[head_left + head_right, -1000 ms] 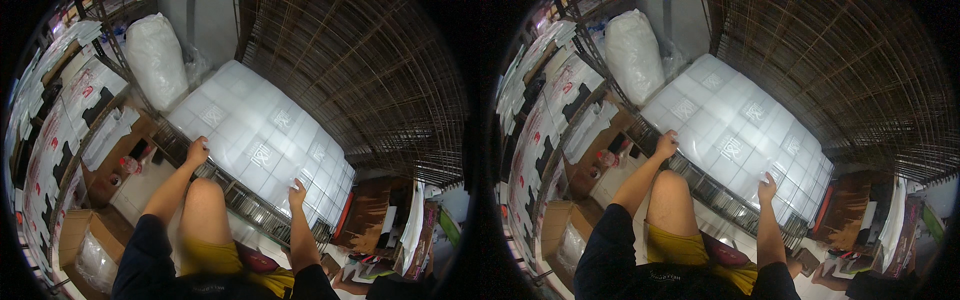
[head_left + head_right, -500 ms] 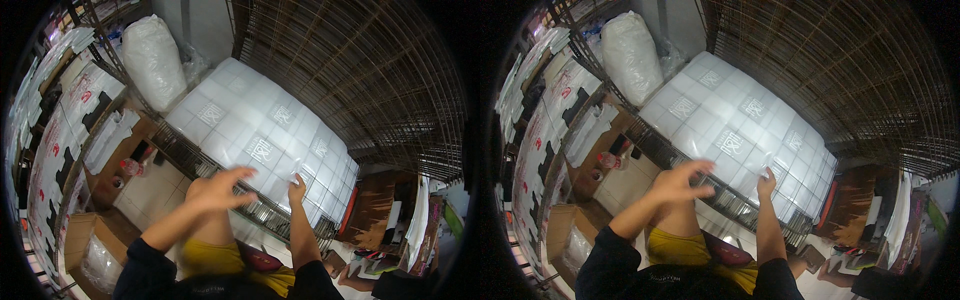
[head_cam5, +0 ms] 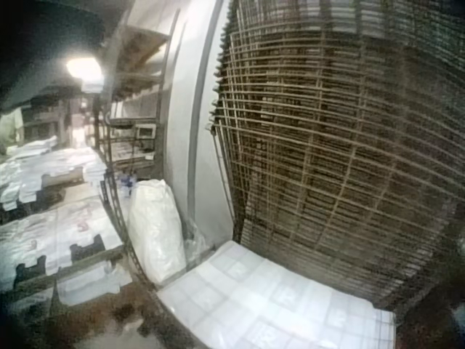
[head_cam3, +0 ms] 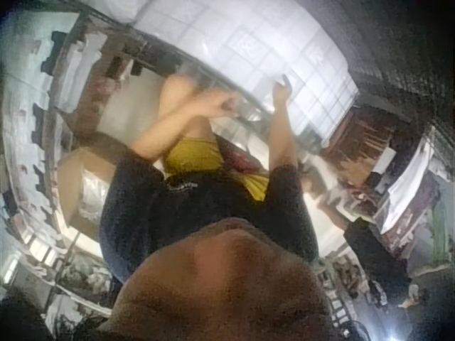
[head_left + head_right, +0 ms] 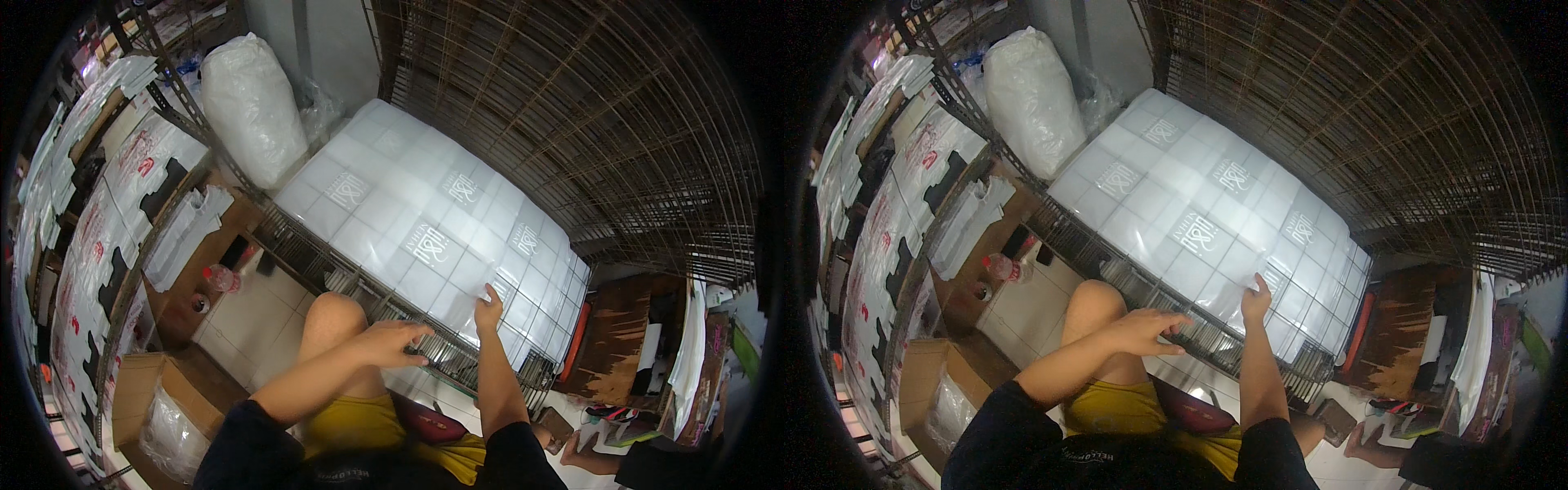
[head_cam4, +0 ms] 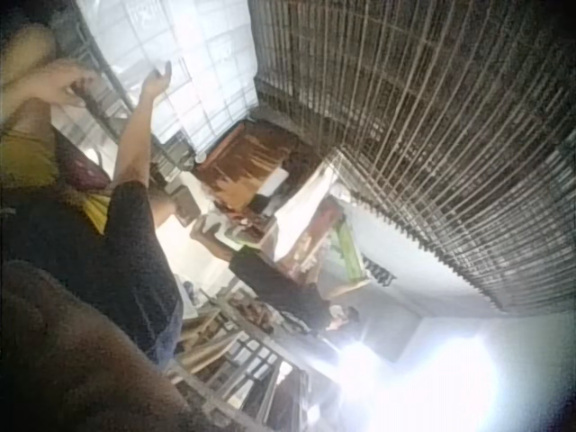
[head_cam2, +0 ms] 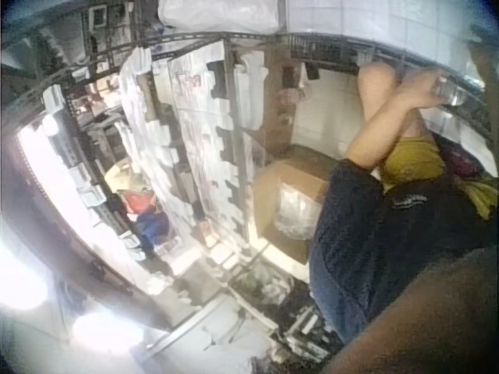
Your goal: The person sits on the floor and repeatedly wraps white rectangular packages in clear plastic film. They pick up a package, place it on a metal rack, and smooth the plastic over the surface. Another person is visible in the background working at a table.
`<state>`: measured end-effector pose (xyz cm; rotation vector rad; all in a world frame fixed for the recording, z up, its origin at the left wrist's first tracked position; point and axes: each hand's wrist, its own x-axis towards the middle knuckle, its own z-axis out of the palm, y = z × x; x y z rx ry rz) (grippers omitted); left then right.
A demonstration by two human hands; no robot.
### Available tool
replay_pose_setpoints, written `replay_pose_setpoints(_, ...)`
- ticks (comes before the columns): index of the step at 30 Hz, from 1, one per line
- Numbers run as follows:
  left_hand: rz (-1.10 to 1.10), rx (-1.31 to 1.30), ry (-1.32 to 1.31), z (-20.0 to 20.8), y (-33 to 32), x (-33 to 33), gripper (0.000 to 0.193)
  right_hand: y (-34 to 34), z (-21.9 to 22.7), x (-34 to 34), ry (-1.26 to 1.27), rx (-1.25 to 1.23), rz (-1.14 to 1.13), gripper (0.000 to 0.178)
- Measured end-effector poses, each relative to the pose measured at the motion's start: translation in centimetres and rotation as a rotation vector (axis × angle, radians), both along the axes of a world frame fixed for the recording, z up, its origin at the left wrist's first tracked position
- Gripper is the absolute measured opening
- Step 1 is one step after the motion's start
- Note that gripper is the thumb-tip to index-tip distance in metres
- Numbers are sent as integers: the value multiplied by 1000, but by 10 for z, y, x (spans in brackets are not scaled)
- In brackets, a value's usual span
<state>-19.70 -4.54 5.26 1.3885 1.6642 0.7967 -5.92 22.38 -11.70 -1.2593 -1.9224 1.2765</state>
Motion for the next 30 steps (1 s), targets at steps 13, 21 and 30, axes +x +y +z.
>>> replay_pose_setpoints(13, -4, -19, -9, -10, 2, 0, 59, 3, -18, 1, -68, 31, -40, 46)
replay_pose_setpoints(21, -11, -49, -23, -6, 7, 0, 58, -11, 7, -7, -212, 234, -23, 42)
replay_pose_setpoints(30, -20, -118, -10, -12, 10, 0, 61, -17, 16, 6, -157, 384, -77, 36)
